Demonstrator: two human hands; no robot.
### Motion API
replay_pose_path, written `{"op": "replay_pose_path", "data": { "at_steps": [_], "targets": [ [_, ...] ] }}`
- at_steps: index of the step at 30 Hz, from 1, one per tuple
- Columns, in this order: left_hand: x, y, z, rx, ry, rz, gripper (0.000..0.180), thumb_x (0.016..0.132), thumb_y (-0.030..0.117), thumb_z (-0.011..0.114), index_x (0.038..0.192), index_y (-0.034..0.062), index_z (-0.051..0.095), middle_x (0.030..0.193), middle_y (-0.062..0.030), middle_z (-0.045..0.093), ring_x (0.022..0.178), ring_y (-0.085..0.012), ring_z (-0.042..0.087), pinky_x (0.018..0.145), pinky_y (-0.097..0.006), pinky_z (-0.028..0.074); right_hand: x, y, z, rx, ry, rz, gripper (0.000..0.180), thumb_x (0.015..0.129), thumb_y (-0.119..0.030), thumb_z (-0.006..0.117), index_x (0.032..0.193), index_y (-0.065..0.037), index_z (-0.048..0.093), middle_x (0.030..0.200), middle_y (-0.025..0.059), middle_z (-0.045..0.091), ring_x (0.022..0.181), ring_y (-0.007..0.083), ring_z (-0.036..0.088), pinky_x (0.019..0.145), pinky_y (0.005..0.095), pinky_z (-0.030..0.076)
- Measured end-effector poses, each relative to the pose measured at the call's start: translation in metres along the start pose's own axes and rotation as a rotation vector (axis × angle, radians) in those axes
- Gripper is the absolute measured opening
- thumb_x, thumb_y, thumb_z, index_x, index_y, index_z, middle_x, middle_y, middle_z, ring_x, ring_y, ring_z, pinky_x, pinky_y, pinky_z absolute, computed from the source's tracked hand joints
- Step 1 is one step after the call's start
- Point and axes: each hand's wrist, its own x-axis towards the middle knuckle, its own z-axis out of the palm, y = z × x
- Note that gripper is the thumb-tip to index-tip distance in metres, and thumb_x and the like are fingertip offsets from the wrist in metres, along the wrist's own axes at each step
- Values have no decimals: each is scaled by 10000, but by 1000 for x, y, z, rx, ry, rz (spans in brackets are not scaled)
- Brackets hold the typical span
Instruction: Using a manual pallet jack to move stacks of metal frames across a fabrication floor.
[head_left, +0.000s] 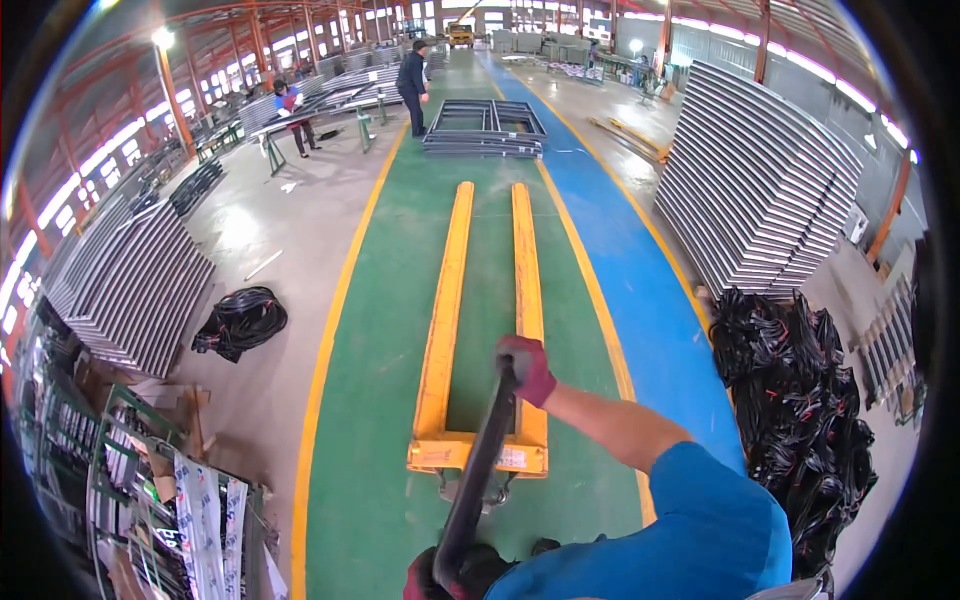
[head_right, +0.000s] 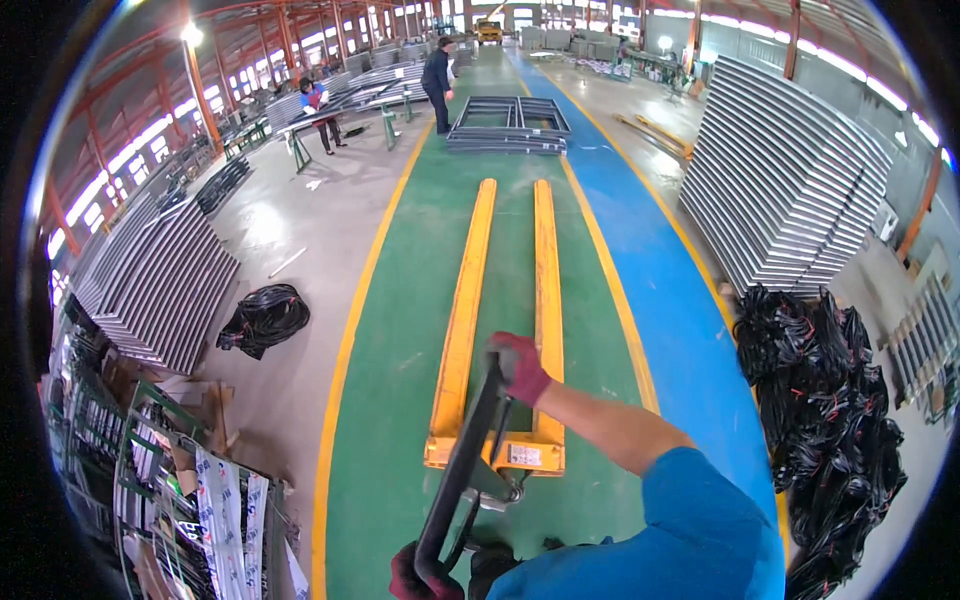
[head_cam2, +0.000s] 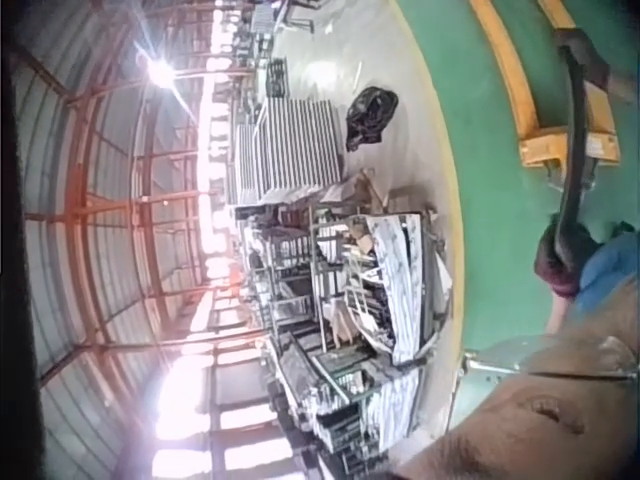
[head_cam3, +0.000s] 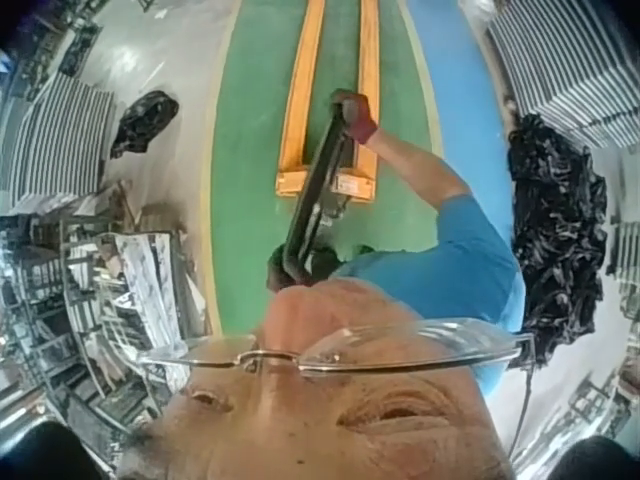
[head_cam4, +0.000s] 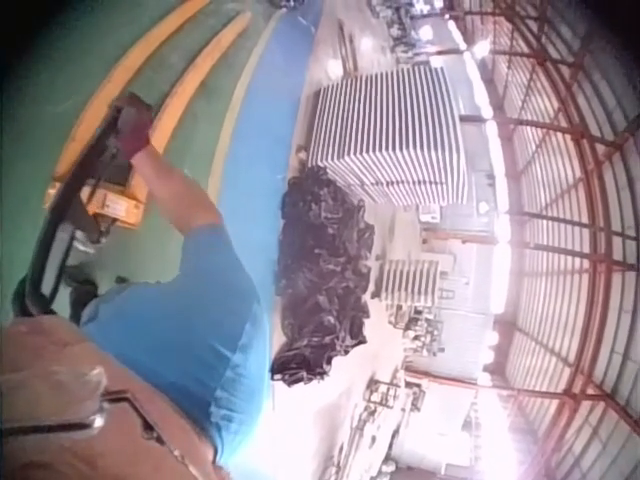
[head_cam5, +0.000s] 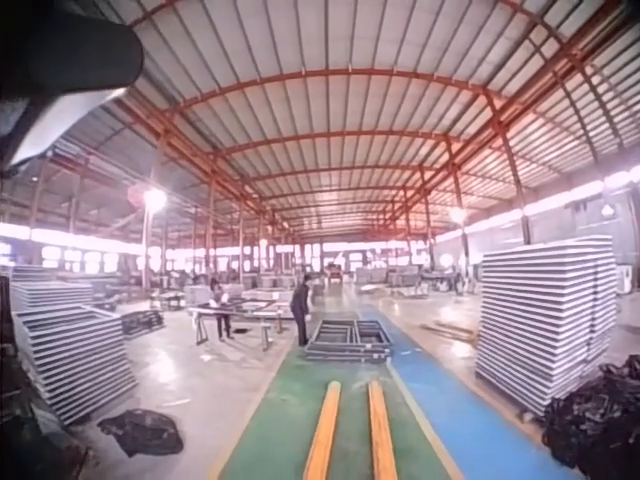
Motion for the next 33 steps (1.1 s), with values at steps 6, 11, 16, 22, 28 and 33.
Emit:
{"op": "replay_pose_path", "data": {
  "at_steps": [6, 11, 16, 22, 28, 33],
  "targets": [
    [45, -45, 9, -67, 288, -131, 271, 1000, 242, 663, 892, -1, 711, 785, -131, 676, 656, -228, 619, 578, -351, 493, 63, 34, 92, 114, -64, -79, 415, 1016, -363, 526, 879, 12, 642, 743, 88, 624, 700, 204, 618, 698, 341, 499],
    [95, -121, -21, 28, 336, 40, 555, 1069, 453, 544, 1120, -84, 674, 807, -41, 613, 668, -122, 512, 566, -277, 370, 84, 27, 153, 45, -151, -123, 449, 1037, -369, 457, 877, 7, 643, 761, 107, 642, 725, 213, 630, 702, 365, 504],
    [180, -182, -52, 108, 411, 39, 526, 1080, 446, 522, 1096, -50, 698, 751, -36, 596, 605, -109, 477, 508, -273, 336, 119, 53, 221, 3, -165, -131, 339, 1029, -253, 482, 895, 11, 647, 763, 95, 653, 740, 180, 629, 697, 344, 508],
    [306, -265, -112, 259, 508, 132, 569, 1082, 454, 513, 1199, -73, 693, 925, -95, 695, 663, -149, 584, 548, -260, 423, 169, 84, 343, -11, -100, -250, 293, 1013, -198, 484, 872, -4, 654, 705, 78, 620, 671, 165, 589, 637, 347, 483],
    [461, -369, -140, 138, 564, 85, 545, 1093, 345, 356, 1072, -64, 716, 996, -168, 732, 813, -257, 692, 684, -372, 564, 227, 101, 424, -17, -151, -245, 219, 952, -160, 529, 896, -6, 676, 747, 129, 649, 691, 200, 631, 676, 355, 519],
    [600, -452, -156, 797, 713, 416, 364, 1056, 276, 539, 1193, -40, 655, 1019, -163, 706, 791, -293, 685, 641, -383, 554, 291, 135, 492, -22, -120, -240, 202, 951, -155, 547, 916, -4, 677, 768, 155, 664, 697, 247, 659, 685, 361, 526]
  ]
}}
